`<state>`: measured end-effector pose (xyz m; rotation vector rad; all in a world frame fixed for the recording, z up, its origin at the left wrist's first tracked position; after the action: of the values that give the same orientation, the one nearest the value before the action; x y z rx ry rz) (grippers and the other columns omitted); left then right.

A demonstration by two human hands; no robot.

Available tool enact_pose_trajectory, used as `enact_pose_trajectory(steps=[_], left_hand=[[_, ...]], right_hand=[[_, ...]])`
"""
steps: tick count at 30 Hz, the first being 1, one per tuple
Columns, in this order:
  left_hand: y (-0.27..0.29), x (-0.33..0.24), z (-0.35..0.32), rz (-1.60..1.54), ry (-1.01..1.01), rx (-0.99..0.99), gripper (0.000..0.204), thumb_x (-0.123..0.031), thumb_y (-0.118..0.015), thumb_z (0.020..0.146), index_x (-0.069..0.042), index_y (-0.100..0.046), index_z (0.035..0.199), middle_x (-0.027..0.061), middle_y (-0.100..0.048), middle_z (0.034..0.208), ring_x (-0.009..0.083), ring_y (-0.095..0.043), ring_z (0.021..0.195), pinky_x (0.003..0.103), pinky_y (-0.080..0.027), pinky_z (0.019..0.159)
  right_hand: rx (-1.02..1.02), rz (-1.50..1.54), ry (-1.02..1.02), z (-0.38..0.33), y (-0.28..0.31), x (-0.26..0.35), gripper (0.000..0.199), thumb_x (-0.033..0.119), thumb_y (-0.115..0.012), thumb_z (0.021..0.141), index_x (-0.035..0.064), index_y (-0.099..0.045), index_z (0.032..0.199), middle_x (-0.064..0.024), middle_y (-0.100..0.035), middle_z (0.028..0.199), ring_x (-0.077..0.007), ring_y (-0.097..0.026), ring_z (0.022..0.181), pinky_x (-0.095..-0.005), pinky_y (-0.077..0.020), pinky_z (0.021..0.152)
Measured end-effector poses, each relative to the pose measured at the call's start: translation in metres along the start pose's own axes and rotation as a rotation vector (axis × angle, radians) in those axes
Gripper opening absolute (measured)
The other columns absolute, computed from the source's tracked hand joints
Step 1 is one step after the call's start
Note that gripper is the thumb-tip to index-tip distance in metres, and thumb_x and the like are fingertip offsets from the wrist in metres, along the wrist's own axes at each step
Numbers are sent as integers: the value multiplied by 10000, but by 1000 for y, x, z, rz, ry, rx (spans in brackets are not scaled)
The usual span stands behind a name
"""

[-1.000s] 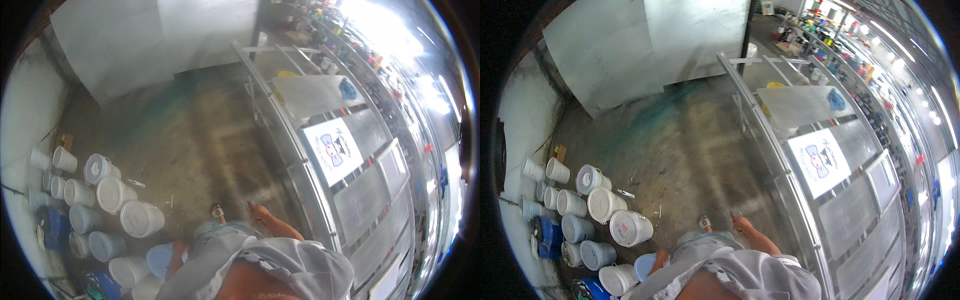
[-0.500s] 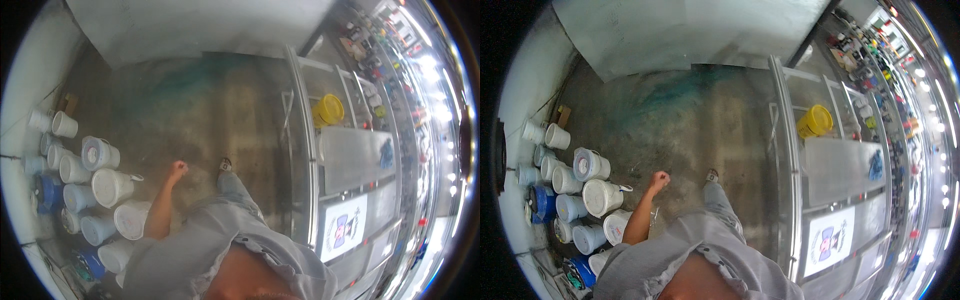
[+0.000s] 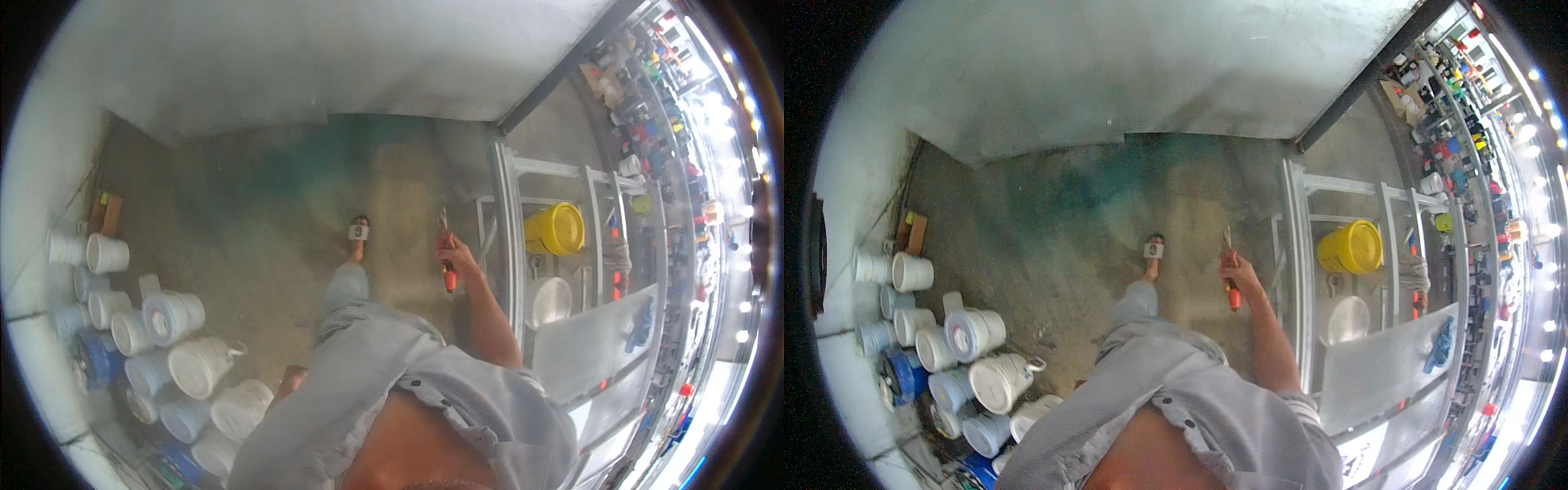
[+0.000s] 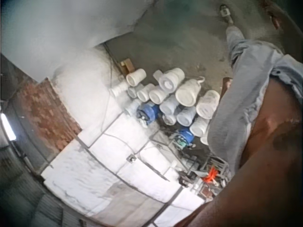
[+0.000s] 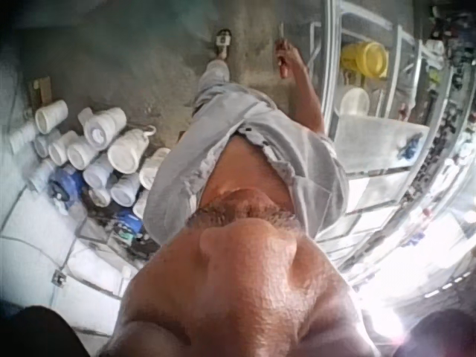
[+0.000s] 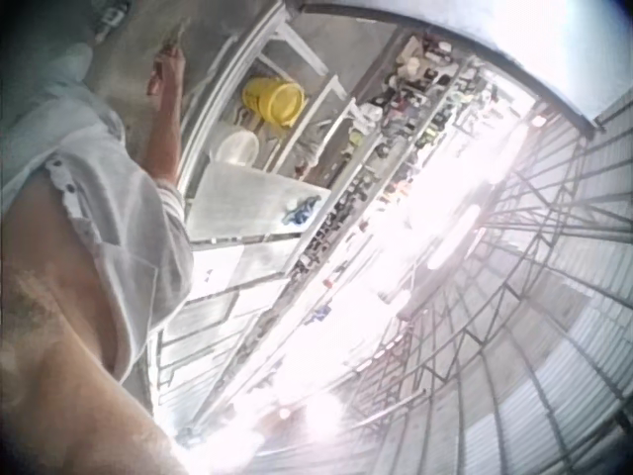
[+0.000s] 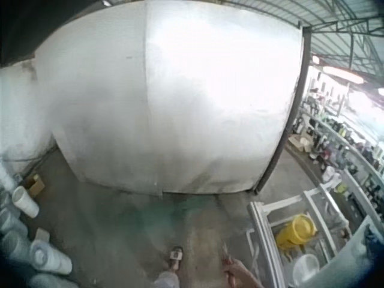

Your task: The person assembles a display unit by attaching a translucent panel to a metal frame using pliers. They then apply a branded sticker to the panel, smooth it out, and write on the surface with a marker.

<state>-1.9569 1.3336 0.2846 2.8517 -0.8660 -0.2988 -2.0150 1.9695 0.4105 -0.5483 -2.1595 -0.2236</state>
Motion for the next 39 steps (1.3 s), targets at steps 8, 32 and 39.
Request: enact_pose_trajectory(steps=[8,32,39], left_hand=[[3,-468,49,863,-496,-107,443,-171,-617,949,-21,-511,1353,160,-586,1303,296,-559,1220,408,-498,975],[-611,-1158,-137,986,-583,748,251,-104,-535,903,28,-601,1107,120,-654,954,224,-668,878,349,-563,750],[-859,-1213,-194,1055,-672,1162,286,63,-644,799,21,-613,1079,85,-644,931,174,-659,847,301,-573,725]], right_hand=[[84,760,-131,126,-63,153,282,116,-719,844,91,-572,1083,-26,-569,838,-152,-579,705,-324,-482,626],[-864,1460,48,349,347,305,230,46,-725,801,55,-551,950,-60,-585,761,-180,-596,656,-347,-502,538],[-973,1941,29,363,455,275,263,12,-655,842,124,-498,1021,-60,-564,749,-216,-585,625,-382,-484,515]])
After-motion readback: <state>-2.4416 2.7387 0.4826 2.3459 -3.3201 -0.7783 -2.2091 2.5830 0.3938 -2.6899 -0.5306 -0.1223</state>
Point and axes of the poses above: each hand's wrist, its own z-axis towards the middle knuckle, its own y-axis out of the back of the hand, x = y × z, the point moved 1 cm from there along z, towards the middle knuckle
